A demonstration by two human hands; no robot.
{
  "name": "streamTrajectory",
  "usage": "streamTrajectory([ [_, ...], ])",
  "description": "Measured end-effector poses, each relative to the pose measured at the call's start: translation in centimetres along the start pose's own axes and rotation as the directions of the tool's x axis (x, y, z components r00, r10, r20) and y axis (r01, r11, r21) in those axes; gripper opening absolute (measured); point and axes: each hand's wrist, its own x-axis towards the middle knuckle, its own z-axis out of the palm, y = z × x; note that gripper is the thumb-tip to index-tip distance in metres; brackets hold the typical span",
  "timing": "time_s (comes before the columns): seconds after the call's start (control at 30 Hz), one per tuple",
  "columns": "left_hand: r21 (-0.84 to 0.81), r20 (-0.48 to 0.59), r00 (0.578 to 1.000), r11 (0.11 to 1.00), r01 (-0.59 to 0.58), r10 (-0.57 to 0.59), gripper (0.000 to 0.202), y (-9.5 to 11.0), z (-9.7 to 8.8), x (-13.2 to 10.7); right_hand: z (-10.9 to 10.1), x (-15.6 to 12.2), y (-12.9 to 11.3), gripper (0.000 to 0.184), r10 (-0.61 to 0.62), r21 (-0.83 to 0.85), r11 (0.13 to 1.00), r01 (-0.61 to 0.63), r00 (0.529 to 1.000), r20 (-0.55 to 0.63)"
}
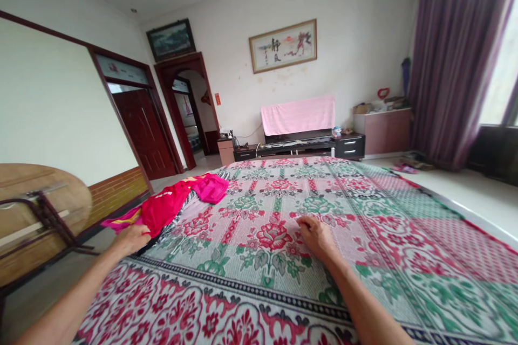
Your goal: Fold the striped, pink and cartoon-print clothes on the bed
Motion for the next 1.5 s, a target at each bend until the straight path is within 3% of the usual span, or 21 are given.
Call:
streamTrajectory([
  [0.07,0.039,0.070,0.997,0.999,-0.023,0.021,0.019,0.2,0.3,-0.7,-0.1,-0.1,-0.2,0.031,0.003,0.010,1.000,-0.003,1.000,-0.003],
  [0.17,0.100,0.077,0.997,0.995,-0.031,0.024,0.025,1.1,1.0,-2.3,-0.3,-0.2,-0.4,0.030,-0.001,0.015,1.000,0.001,1.000,-0.005],
  [0.33,0.167,-0.135,0.987,0.984,-0.061,0.084,0.027,3.6,3.6,-5.8,-0.2,-0.1,-0.5,0.028,-0.001,0.008,1.000,0.001,1.000,-0.009],
  [0.5,0.104,-0.287,0.949,0.989,-0.104,0.130,0.025,5.1,5.2,-7.5,-0.4,-0.1,-0.7,0.028,-0.019,0.025,0.999,0.019,1.000,-0.015],
  [0.7,0.012,-0.327,0.941,0.996,-0.083,0.083,0.027,5.4,5.5,-7.5,-0.5,0.0,-0.5,0.025,-0.025,0.037,0.999,0.026,1.000,-0.010],
  [0.87,-0.003,-0.441,0.897,1.000,-0.023,0.019,0.032,5.4,5.2,-8.2,-0.1,0.2,0.2,0.029,-0.058,0.051,0.997,0.059,0.998,-0.020],
  [1.03,-0.002,-0.525,0.850,0.999,-0.046,0.038,0.027,5.6,4.4,-8.8,0.0,0.4,0.5,0.030,-0.047,0.033,0.998,0.048,0.999,-0.017],
  [1.13,0.005,-0.563,0.821,0.993,-0.117,0.100,0.026,5.8,4.1,-8.9,0.0,0.5,0.4,0.029,-0.049,0.049,0.998,0.050,0.998,-0.030],
  [1.27,0.009,-0.536,0.790,0.938,-0.346,0.297,0.026,6.9,4.2,-8.7,-0.1,0.3,0.3,0.029,-0.051,0.059,0.997,0.053,0.998,-0.037],
  [1.37,-0.031,-0.481,0.776,0.877,-0.480,0.408,0.026,9.0,4.5,-8.4,-0.1,0.3,0.4,0.030,-0.051,0.050,0.997,0.053,0.998,-0.032],
  [1.5,-0.131,-0.393,0.799,0.832,-0.539,0.456,0.023,13.1,4.6,-7.6,-0.3,0.4,0.3,0.027,-0.040,0.045,0.998,0.041,0.998,-0.043],
])
